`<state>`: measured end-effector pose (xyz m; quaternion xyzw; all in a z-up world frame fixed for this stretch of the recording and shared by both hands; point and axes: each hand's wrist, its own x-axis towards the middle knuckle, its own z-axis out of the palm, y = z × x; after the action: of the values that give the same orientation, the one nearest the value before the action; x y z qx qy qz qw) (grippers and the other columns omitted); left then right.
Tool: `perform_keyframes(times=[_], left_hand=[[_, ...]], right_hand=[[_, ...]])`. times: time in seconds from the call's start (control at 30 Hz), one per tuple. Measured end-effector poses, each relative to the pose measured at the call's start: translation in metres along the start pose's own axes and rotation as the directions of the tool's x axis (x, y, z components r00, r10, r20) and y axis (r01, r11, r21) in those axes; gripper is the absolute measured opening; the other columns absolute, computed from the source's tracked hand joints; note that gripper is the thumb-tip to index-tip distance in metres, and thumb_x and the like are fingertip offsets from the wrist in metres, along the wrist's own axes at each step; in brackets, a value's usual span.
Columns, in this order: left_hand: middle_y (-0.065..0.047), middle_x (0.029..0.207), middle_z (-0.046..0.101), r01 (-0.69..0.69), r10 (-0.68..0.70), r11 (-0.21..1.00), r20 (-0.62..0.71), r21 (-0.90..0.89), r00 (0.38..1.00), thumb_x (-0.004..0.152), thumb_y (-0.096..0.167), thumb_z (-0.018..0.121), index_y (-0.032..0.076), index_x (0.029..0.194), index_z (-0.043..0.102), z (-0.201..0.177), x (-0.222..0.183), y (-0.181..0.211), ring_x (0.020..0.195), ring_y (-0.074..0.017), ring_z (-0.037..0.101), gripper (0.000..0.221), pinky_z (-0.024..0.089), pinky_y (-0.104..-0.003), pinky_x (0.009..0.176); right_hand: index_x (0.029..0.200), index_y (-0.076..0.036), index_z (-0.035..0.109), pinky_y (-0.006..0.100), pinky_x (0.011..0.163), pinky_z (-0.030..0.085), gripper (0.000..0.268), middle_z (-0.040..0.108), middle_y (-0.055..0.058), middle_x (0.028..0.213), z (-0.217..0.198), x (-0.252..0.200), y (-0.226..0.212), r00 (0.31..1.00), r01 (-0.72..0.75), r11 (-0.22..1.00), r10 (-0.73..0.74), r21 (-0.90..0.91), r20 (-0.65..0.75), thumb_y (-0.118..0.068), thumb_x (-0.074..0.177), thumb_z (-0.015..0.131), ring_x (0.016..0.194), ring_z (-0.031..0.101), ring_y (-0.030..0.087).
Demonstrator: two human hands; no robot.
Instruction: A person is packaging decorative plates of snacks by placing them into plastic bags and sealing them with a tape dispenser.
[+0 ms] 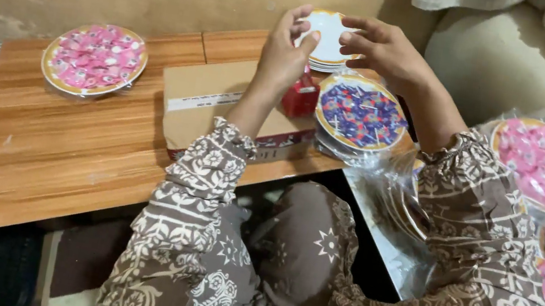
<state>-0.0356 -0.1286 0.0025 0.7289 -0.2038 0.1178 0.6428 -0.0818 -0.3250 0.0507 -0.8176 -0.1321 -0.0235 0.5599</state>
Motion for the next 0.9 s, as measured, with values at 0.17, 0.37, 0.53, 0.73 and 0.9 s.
perform_keyframes(times=[0.17,0.37,0.53,0.73,0.9], left_hand=[[-0.012,0.127,0.066,0.052,-0.047,0.998,0.123,-0.045,0.991,0.088,0.013,0.062,0.009,0.137,0.053,0.083,-0.017,-0.031,0.119,-0.0223,0.064,0.049,0.055,-0.035,0.098],[-0.013,0.132,0.068,0.213,-0.245,0.963,0.199,0.166,0.949,0.088,0.037,0.071,0.028,0.140,0.056,0.153,-0.024,-0.128,0.126,-0.0275,0.064,0.055,0.050,-0.044,0.107],[-0.008,0.137,0.062,0.241,-0.367,0.855,0.205,0.459,0.907,0.090,0.043,0.064,0.039,0.142,0.053,0.169,-0.040,-0.179,0.133,-0.0293,0.057,0.054,0.041,-0.053,0.112],[-0.027,0.161,0.027,0.235,-0.416,0.815,0.253,0.529,0.873,0.094,0.027,0.055,0.025,0.155,0.040,0.170,-0.058,-0.173,0.153,-0.0519,0.008,0.063,0.014,-0.062,0.123],[-0.025,0.166,0.015,0.088,-0.380,0.753,0.322,0.652,0.867,0.092,0.023,0.060,0.015,0.156,0.041,0.160,-0.070,-0.157,0.153,-0.0511,0.000,0.067,0.016,-0.071,0.119]], right_hand=[[0.139,0.001,0.055,0.034,0.088,0.058,0.053,0.066,0.017,0.120,-0.040,-0.033,0.046,0.987,-0.103,0.993,0.096,-0.050,-0.127,-0.030,0.097,0.064,0.109,0.066,0.023],[0.138,-0.006,0.061,0.047,0.081,0.061,0.057,0.067,0.022,0.112,-0.071,-0.033,0.170,0.936,-0.213,0.976,0.216,0.041,-0.277,-0.033,0.092,0.081,0.101,0.069,0.030],[0.134,-0.001,0.064,0.046,0.069,0.061,0.059,0.068,0.028,0.106,-0.083,-0.022,0.235,0.895,-0.364,0.922,0.307,-0.131,-0.325,-0.033,0.088,0.082,0.091,0.070,0.031],[0.119,-0.010,0.074,0.056,0.066,0.063,0.046,0.074,0.025,0.095,-0.110,0.041,0.419,0.756,-0.654,0.548,0.439,-0.521,-0.486,-0.030,0.078,0.074,0.088,0.073,0.042],[0.126,-0.006,0.063,0.062,0.087,0.053,0.078,0.074,0.016,0.096,-0.078,0.029,0.439,0.453,-0.850,0.514,0.607,-0.112,-0.653,-0.024,0.056,0.096,0.100,0.072,0.041]])
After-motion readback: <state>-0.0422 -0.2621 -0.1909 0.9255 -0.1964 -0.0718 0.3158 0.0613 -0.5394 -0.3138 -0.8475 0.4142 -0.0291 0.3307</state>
